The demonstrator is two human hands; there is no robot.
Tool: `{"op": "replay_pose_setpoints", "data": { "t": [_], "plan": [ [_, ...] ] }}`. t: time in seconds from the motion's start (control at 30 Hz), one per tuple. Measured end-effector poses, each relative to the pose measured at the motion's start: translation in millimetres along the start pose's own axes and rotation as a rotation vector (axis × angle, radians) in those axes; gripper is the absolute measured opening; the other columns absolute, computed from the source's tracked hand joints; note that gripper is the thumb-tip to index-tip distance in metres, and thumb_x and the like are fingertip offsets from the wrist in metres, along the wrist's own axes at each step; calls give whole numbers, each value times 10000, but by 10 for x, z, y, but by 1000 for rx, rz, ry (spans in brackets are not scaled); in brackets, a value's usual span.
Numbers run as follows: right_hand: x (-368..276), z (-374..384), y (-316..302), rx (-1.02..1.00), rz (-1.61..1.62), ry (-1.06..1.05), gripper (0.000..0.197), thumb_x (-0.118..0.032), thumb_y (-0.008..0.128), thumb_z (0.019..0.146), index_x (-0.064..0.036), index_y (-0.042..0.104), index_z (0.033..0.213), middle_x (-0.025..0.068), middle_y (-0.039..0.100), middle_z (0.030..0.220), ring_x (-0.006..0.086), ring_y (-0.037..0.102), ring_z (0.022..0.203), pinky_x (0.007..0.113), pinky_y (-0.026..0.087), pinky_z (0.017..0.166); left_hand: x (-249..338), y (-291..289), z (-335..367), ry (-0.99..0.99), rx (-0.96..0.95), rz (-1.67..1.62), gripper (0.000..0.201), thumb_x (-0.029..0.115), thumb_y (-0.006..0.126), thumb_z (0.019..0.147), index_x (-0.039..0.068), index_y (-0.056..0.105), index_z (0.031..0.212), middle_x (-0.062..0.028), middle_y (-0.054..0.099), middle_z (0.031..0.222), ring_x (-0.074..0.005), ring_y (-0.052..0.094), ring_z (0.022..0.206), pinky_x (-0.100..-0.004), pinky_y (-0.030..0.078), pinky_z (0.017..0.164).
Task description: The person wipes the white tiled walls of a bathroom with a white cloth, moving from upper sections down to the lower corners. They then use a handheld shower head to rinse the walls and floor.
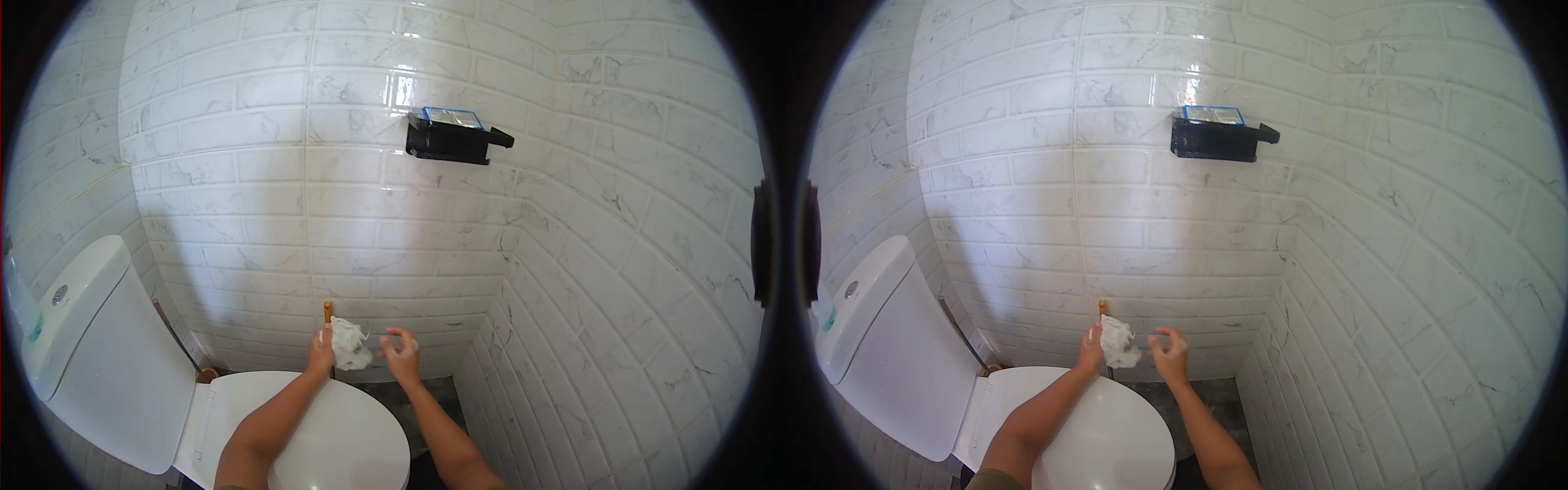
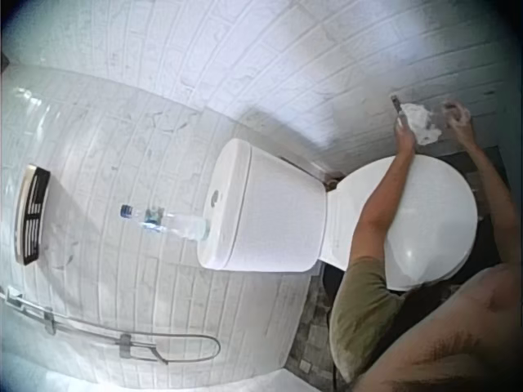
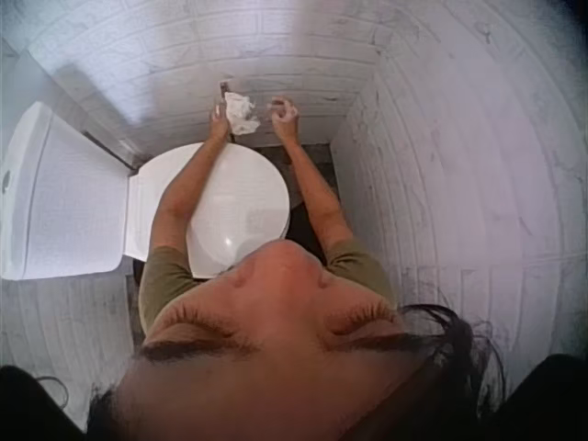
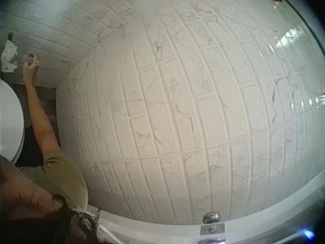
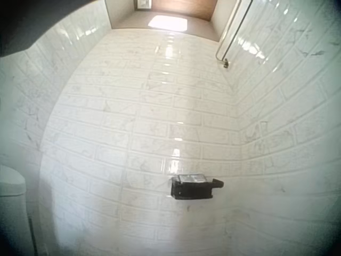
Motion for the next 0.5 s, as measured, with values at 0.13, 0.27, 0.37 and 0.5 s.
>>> {"op": "replay_pose_setpoints", "data": {
  "t": [0.13,0.27,0.37,0.5],
  "plan": [
    [171,33,-18,19,-219,-100,438,-223,678,888,-52,525,1262,86,524,1223,157,546,1039,292,497,798,-59,131,-23,119,-171,177,448,401,441,1009,-9,614,950,-100,613,822,-170,565,827,-293,442,780],
    [101,-245,516,-221,122,-87,619,-277,682,892,-82,402,1408,80,540,1224,157,520,1095,283,428,920,175,373,-399,475,-534,89,252,256,462,1000,18,480,1082,-154,595,996,-242,574,979,-343,444,865],
    [-28,-404,559,-340,352,247,687,-336,691,885,-91,363,1436,43,510,1248,130,496,1110,294,451,884,255,339,-386,421,-591,242,331,205,488,976,33,380,1237,-208,554,1134,-323,564,1055,-383,436,910],
    [169,-292,415,-506,147,338,564,-367,708,870,-67,514,1306,22,590,1087,115,554,980,294,487,792,187,328,-393,533,-373,627,408,288,482,978,24,370,1267,-239,454,1237,-406,490,1129,-463,405,958]
  ]
}}
Point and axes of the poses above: each hand's wrist, its own z-axis towards the middle knuckle, its own y-axis out of the palm, x = y × z, the point moved 4 cm from there along z, towards the middle knuckle
